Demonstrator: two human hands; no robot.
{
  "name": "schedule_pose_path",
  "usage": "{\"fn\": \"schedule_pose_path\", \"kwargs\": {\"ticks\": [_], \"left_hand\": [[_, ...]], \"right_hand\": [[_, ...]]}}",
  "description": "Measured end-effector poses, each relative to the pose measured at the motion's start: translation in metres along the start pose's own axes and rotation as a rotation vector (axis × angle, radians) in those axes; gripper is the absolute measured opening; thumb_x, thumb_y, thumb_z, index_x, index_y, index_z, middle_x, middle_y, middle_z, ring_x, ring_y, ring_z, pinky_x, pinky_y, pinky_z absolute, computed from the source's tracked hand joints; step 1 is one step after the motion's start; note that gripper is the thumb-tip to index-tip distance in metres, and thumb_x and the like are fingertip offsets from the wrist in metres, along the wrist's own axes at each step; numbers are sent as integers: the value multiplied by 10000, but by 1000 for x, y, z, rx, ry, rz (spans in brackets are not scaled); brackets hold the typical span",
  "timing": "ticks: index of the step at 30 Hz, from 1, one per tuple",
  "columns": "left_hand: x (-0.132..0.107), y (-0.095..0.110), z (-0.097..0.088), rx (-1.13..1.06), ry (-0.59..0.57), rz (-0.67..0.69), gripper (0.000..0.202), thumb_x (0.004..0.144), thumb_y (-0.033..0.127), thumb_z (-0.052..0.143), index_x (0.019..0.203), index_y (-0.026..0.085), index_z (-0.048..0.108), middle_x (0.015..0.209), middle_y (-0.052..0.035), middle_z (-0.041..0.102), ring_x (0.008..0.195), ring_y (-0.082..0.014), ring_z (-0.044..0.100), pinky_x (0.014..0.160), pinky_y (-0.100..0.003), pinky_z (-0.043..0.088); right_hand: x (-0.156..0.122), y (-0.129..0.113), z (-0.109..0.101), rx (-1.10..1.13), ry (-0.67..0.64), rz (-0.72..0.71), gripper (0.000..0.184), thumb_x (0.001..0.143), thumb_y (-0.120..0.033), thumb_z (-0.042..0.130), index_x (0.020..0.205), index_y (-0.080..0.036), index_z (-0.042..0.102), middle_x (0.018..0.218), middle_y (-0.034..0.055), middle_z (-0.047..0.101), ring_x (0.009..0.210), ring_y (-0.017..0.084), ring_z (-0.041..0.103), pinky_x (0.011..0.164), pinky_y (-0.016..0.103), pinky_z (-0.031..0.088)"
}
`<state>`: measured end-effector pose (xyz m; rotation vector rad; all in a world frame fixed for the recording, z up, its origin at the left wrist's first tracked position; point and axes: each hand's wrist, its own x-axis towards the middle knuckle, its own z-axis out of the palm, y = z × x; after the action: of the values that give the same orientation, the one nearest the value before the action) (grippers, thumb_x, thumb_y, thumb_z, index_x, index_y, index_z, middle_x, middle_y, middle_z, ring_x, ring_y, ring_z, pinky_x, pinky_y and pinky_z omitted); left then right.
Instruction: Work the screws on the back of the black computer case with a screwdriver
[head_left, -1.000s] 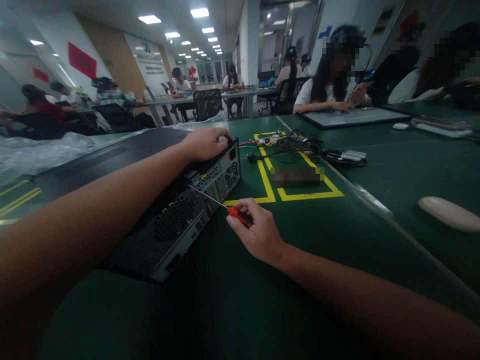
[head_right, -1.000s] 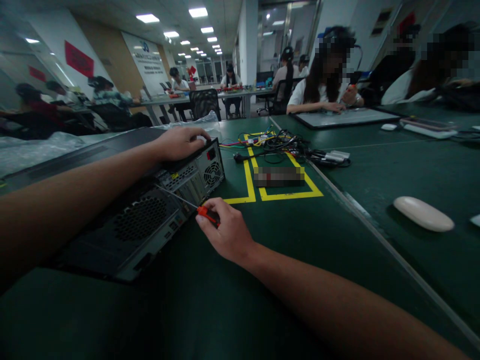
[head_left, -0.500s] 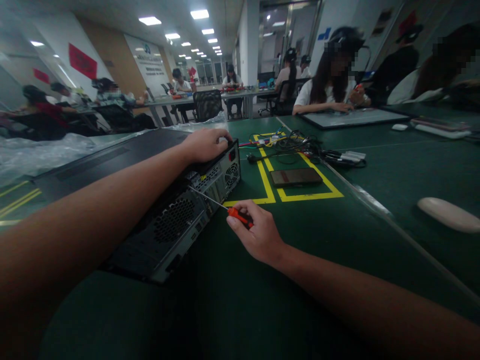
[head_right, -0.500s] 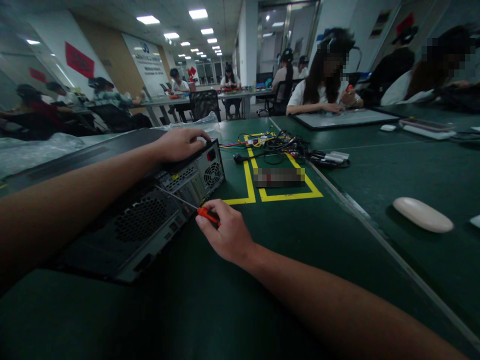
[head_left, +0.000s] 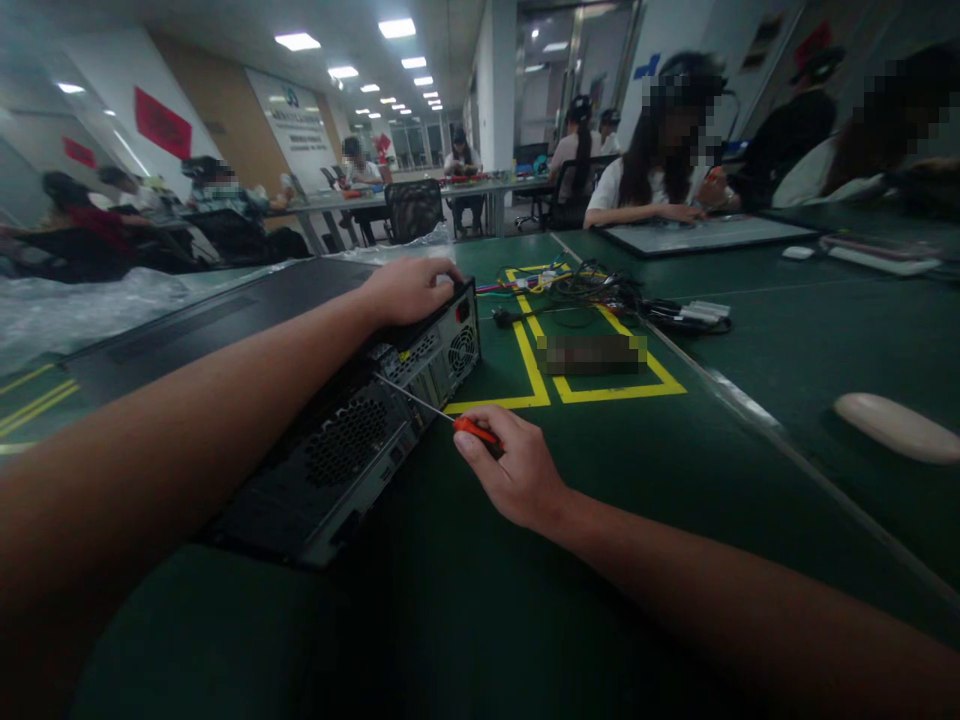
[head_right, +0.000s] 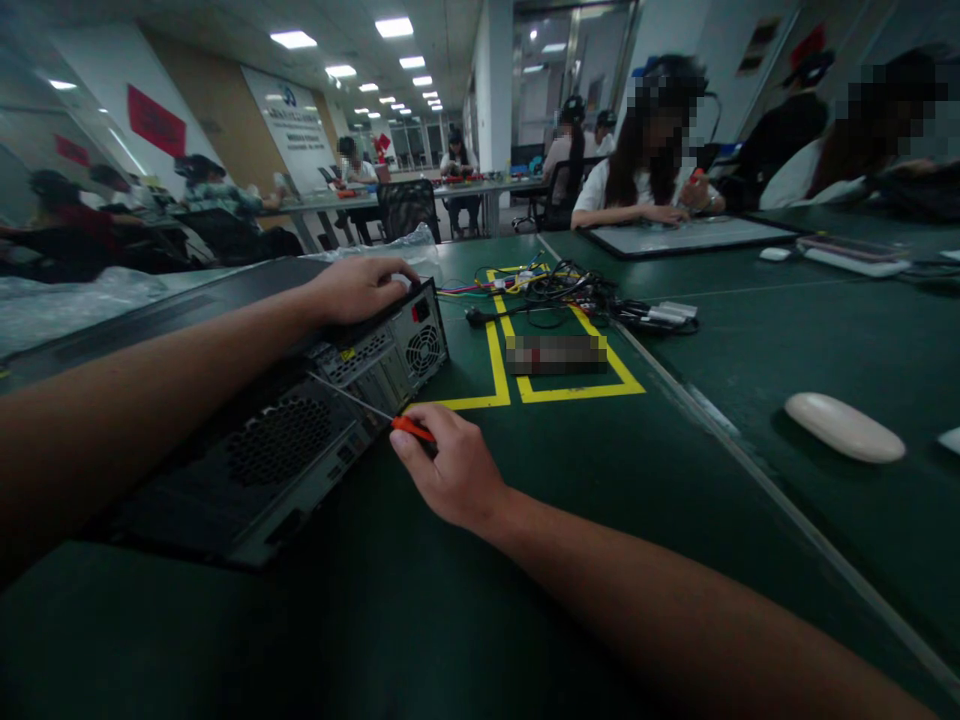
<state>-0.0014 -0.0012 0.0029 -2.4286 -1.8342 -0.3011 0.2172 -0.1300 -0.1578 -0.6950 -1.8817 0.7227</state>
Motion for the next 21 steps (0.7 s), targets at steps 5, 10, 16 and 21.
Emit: {"fn": "schedule_pose_path", "kwargs": {"ticks": [5, 10, 16, 21], "left_hand": [[-1, 1, -1, 13, -2, -6, 587, 1029, 366, 492, 1509, 227, 800, 1113, -150, 802, 1108, -370, 740, 991, -502, 505], [-1, 2, -1, 26, -8, -14, 584, 1041, 374, 492, 1526, 239, 787, 1100, -132, 813, 1108, -358, 744, 995, -483, 516], [-1, 1, 0, 33, -6, -11, 584, 1045, 359, 478, 1523, 234, 789, 1191, -152, 820, 1162, -375, 747, 1025, -501, 522], [0, 0, 0, 25, -2, -19, 568, 1041, 366, 498, 1511, 253, 795, 1209, -152, 825, 1150, -373, 743, 1019, -507, 536]], "right_hand": [[-2, -2, 0, 14, 1, 41, 196, 1024, -401, 760, 1137, -266, 674, 1027, 37, 803, 893, 215, 758, 842, 350, 589], [0, -4, 0, 15, -5, 51, 131, 1038, -355, 735, 1089, -271, 649, 1011, 29, 788, 893, 208, 746, 854, 347, 587], [0, -2, 1, 38, -12, 58, 128, 1044, -360, 736, 1090, -267, 661, 1005, 26, 782, 869, 201, 726, 825, 346, 580], [0, -2, 0, 24, -9, 61, 127, 1046, -362, 739, 1101, -269, 673, 1013, 28, 788, 882, 207, 729, 844, 359, 586]]}}
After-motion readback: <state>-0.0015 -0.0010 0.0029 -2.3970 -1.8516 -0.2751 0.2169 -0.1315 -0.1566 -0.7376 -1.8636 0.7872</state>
